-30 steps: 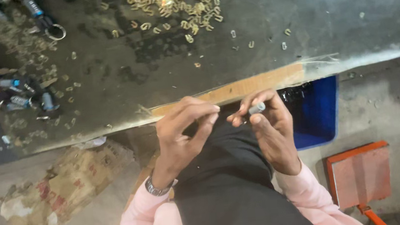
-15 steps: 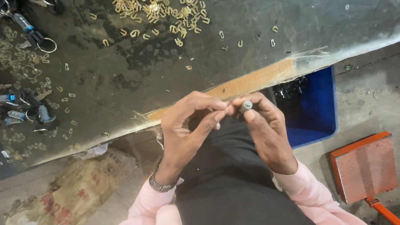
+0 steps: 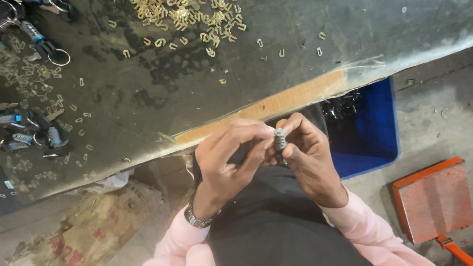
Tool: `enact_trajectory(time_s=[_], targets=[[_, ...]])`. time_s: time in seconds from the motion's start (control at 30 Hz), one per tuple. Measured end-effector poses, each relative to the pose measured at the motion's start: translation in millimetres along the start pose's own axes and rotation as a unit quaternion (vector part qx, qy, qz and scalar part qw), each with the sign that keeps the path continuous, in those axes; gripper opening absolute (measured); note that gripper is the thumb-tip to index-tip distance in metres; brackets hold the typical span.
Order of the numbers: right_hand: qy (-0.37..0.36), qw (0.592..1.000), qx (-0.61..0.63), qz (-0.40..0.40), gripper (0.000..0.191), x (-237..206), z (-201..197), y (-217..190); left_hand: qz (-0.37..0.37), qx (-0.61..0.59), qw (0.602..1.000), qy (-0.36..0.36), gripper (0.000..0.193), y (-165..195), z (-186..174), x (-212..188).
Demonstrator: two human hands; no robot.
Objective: The person sits at a workbench assembling padlock cores. They hold a black cylindrical lock body in one hand and a silver pin plug in the other, press small brass retaining clips into the plug, insert the plug into the lock body, and place finished assemblies with the pile of completed locks on the table.
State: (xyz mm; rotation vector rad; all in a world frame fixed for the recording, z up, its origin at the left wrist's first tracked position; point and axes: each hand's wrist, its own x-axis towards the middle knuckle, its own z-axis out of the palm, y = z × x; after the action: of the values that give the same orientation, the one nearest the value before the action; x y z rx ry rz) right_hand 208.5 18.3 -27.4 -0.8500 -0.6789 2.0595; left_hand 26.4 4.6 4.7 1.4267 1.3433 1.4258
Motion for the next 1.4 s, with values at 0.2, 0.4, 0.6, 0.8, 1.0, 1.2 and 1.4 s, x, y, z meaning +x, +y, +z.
enact_trajectory(time_s=[0.2,0.4,0.6,0.8,1.0,1.2,1.4], targets=[[-0.005,1.000,0.007,-0.009,0.034,-2.9,-0.7,0.3,0.025,0.021,0.999,-0.003,0.020,2.0,0.7,-3.0],[0.001,0.999,-0.025,-0.026,0.028,-6.1,-3.2,0.3,0.059,0.053,0.997,-0.005,0.020,3.0,2.2,-4.3],[0.016,0.997,-0.074,-0.032,0.021,-13.7,-12.8,1.4,0.058,0.060,0.996,-0.012,0.021,1.7,8.0,-9.0],[-0.003,0.983,-0.168,-0.075,0.020,-18.1,-7.5,-23.1,-0.155,-0.187,0.960,-0.140,0.018,0.5,0.0,-7.0],[-0.122,0.791,-0.557,-0.220,0.040,0.6,6.8,-105.2,-0.029,-0.289,0.949,-0.119,0.020,-1.1,-2.6,-9.2],[0.053,0.608,-0.703,-0.366,0.026,95.4,9.2,-148.6,-0.206,-0.338,0.917,-0.056,0.022,-5.9,-15.4,-42.9],[0.155,0.447,-0.781,-0.408,0.043,172.6,3.7,-124.1,-0.203,-0.254,0.946,-0.002,0.025,-10.2,-23.1,-51.3]])
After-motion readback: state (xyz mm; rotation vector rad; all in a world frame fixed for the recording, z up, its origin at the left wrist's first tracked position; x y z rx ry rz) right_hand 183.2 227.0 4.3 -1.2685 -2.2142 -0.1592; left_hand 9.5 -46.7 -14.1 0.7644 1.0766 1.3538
